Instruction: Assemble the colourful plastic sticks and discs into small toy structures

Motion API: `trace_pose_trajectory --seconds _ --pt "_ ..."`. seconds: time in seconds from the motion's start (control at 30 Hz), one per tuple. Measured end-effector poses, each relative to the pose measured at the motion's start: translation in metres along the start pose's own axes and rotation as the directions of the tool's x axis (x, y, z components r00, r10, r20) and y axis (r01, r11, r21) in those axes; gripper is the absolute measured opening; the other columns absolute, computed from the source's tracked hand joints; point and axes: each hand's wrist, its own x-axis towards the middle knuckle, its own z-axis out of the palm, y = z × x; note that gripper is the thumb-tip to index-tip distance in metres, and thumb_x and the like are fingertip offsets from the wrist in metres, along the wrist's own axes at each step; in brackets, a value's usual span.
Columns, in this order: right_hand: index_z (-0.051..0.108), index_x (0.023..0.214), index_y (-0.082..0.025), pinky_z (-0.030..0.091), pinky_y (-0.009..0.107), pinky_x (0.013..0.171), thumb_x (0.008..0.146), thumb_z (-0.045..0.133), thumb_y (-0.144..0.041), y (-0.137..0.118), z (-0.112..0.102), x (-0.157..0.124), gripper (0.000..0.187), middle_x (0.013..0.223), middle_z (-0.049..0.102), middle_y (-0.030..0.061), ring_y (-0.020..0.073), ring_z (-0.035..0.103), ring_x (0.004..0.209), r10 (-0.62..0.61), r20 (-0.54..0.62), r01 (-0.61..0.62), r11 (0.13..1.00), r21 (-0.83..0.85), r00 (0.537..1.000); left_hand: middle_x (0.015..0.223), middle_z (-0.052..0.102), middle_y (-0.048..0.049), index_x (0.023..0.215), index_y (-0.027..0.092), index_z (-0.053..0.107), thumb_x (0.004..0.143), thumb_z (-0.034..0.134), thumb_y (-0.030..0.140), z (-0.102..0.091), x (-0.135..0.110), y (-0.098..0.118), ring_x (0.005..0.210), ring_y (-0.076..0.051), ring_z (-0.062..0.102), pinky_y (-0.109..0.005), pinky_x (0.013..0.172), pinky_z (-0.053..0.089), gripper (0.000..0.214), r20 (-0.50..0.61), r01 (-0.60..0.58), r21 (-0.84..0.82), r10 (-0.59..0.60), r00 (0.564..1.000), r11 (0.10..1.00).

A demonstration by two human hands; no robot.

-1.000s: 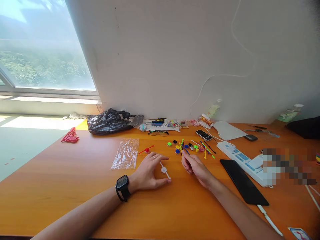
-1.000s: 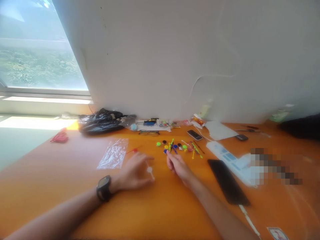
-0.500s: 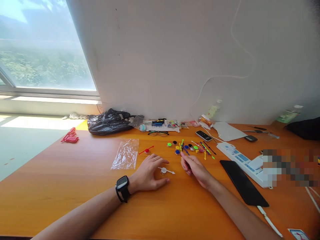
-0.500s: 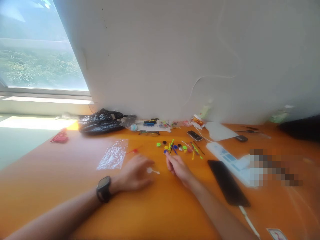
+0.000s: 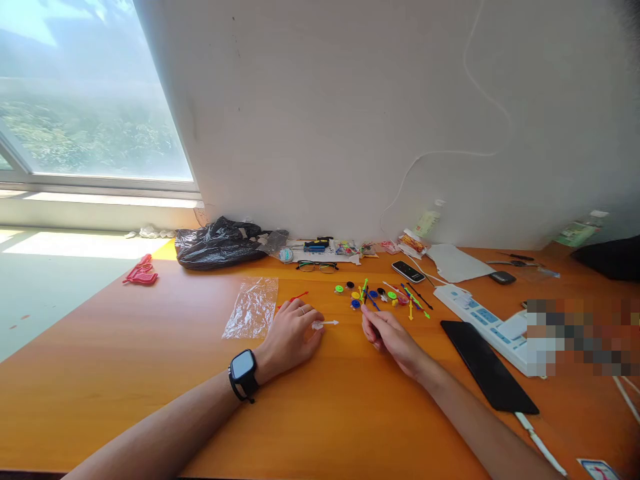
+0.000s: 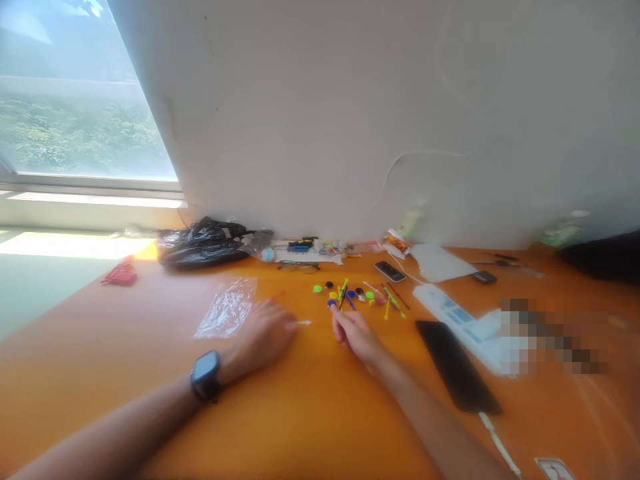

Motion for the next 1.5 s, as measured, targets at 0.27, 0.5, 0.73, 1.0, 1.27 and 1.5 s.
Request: trace_pose_trajectory --seconds 0.27,0.5,0.73,1.0,1.27,1.5 --pt "0.047 0.059 -0.020 0.020 0.028 0.052 0.096 0.052 -0.070 0.002 0.000 0.001 0.063 0.057 0.044 -0.0017 0.0110 0.035 0.053 0.005 0.008 -0.005 1.000 -0.007 1.000 0.093 0.075 -0.0072 0.092 0.026 0.071 0.096 0.065 0.028 -0.022 0.009 -0.024 0.094 -0.029 0.058 -0.045 0.088 0.045 0.008 -0.160 0.120 0.180 -0.091 0.983 0.976" --pt "0.047 0.058 -0.020 0.022 0.028 0.053 0.096 0.050 -0.071 0.003 0.001 0.001 0.064 0.057 0.044 -0.0013 0.0112 0.036 0.053 -0.020 0.029 0.021 0.999 -0.027 0.999 0.082 0.072 -0.0069 0.083 0.025 0.071 0.095 0.067 0.030 -0.017 0.008 -0.026 0.091 -0.029 0.057 -0.042 0.081 0.045 0.013 -0.138 0.129 0.187 -0.104 0.985 0.974" --pt "0.047 0.058 -0.020 0.020 0.028 0.051 0.094 0.050 -0.075 0.003 0.003 0.001 0.066 0.058 0.045 -0.0012 0.0110 0.035 0.053 -0.008 0.031 0.009 0.999 -0.037 0.999 0.105 0.073 -0.0079 0.104 0.024 0.071 0.091 0.074 0.035 -0.014 0.008 -0.031 0.104 -0.030 0.058 -0.045 0.092 0.049 0.016 -0.148 0.141 0.175 -0.115 0.982 0.974" --pt "0.048 0.058 -0.019 0.023 0.027 0.052 0.094 0.050 -0.075 0.007 0.002 0.003 0.067 0.057 0.045 -0.0014 0.0107 0.038 0.053 -0.027 0.061 0.030 0.997 -0.064 0.998 0.103 0.074 -0.0060 0.115 0.024 0.065 0.095 0.069 0.042 -0.008 0.007 -0.039 0.099 -0.029 0.064 -0.041 0.086 0.050 0.027 -0.072 0.232 0.227 -0.221 0.973 0.946" --pt "0.048 0.057 -0.020 0.023 0.028 0.052 0.094 0.049 -0.075 0.008 0.003 0.003 0.067 0.056 0.044 -0.0016 0.0111 0.038 0.053 -0.033 0.076 0.038 0.997 -0.071 0.997 0.099 0.075 -0.0045 0.107 0.024 0.066 0.096 0.069 0.041 -0.006 0.009 -0.041 0.095 -0.027 0.064 -0.038 0.082 0.048 0.021 -0.088 0.242 0.194 -0.229 0.969 0.951" --pt "0.049 0.058 -0.020 0.022 0.027 0.051 0.095 0.049 -0.073 0.010 0.002 0.005 0.066 0.057 0.044 -0.0016 0.0112 0.037 0.053 -0.046 0.059 0.051 0.996 -0.070 0.997 0.105 0.074 -0.0051 0.112 0.024 0.065 0.097 0.066 0.035 -0.007 0.009 -0.039 0.101 -0.028 0.062 -0.040 0.089 0.049 0.019 -0.142 0.218 0.170 -0.195 0.970 0.961"
